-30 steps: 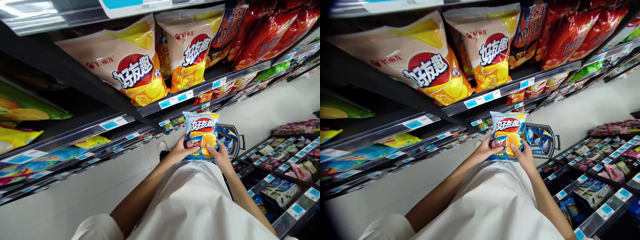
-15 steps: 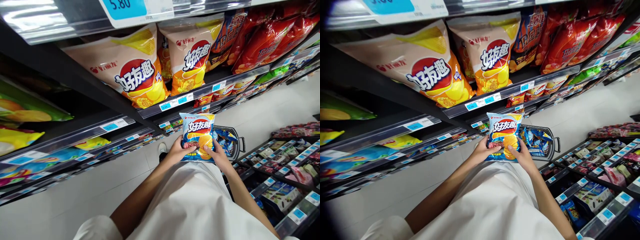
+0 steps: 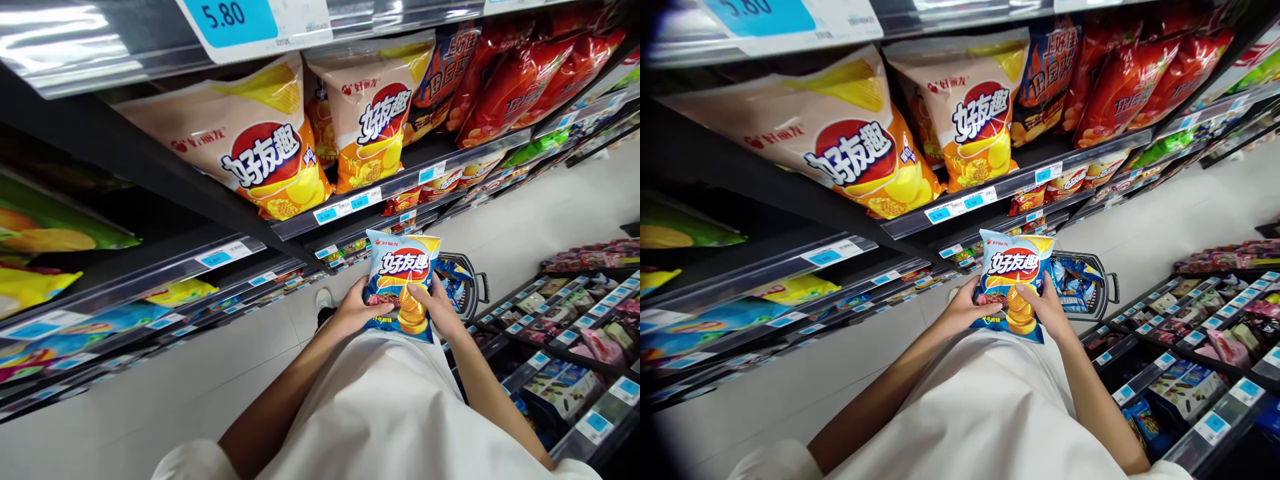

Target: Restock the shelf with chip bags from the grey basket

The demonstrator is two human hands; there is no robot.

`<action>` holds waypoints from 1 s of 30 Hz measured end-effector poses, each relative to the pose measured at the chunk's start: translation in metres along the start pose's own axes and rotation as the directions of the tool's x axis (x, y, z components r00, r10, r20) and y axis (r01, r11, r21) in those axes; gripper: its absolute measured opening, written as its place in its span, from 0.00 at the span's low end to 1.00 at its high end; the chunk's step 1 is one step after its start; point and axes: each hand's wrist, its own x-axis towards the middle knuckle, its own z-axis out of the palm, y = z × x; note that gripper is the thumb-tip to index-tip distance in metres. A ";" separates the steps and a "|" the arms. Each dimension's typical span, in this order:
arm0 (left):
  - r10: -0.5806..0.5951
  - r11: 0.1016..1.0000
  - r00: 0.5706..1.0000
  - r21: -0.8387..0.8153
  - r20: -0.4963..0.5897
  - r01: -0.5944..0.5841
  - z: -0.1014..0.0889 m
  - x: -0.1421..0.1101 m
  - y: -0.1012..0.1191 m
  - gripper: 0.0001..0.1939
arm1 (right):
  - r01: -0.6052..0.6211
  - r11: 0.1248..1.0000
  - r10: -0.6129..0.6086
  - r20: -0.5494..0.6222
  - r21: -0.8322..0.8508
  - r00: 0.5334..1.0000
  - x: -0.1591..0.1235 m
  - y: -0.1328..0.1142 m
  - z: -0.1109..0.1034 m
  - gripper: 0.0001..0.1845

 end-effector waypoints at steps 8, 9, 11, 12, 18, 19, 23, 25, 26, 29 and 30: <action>-0.048 0.995 0.999 -0.088 0.019 0.049 0.000 0.001 -0.007 0.40 | 0.057 0.998 -0.058 -0.049 -0.032 0.997 0.000 0.006 -0.003 0.36; -0.053 0.994 0.998 -0.099 0.022 0.055 0.000 0.001 -0.008 0.40 | 0.068 0.997 -0.070 -0.054 -0.039 0.996 0.000 0.006 -0.003 0.37; -0.064 0.992 0.998 -0.109 0.022 0.066 0.000 0.000 -0.010 0.41 | 0.089 0.995 -0.092 -0.059 -0.053 0.994 -0.001 0.006 -0.002 0.37; -0.068 0.992 0.997 -0.107 0.023 0.070 0.000 0.000 -0.010 0.41 | 0.099 0.993 -0.102 -0.061 -0.057 0.993 -0.002 0.005 -0.001 0.37; -0.054 0.993 0.998 -0.103 0.041 0.058 -0.003 0.000 -0.013 0.42 | 0.122 0.990 -0.126 -0.057 -0.065 0.990 -0.002 0.004 0.000 0.37; -0.056 0.993 0.997 -0.098 0.057 0.061 -0.004 0.001 -0.014 0.42 | 0.119 0.990 -0.124 -0.062 -0.072 0.990 -0.001 0.005 0.000 0.37; -0.074 0.996 0.988 -0.029 0.134 0.079 -0.009 0.002 -0.015 0.39 | 0.116 0.989 -0.122 -0.066 -0.091 0.990 0.005 0.008 0.000 0.36; -0.072 0.997 0.986 -0.012 0.153 0.075 -0.012 0.003 -0.014 0.39 | 0.126 0.989 -0.129 -0.042 -0.078 0.991 0.007 0.009 0.001 0.35; -0.081 0.996 0.984 -0.011 0.160 0.084 -0.013 0.003 -0.013 0.39 | 0.130 0.988 -0.133 -0.029 -0.084 0.991 0.008 0.010 0.002 0.34; -0.144 0.990 0.979 0.033 0.142 0.141 -0.015 0.004 -0.007 0.37 | 0.156 0.975 -0.156 0.011 -0.157 0.988 0.012 0.014 0.005 0.32; -0.150 0.988 0.981 0.054 0.119 0.145 -0.015 0.004 -0.005 0.36 | 0.173 0.966 -0.171 0.025 -0.193 0.985 0.013 0.016 0.006 0.32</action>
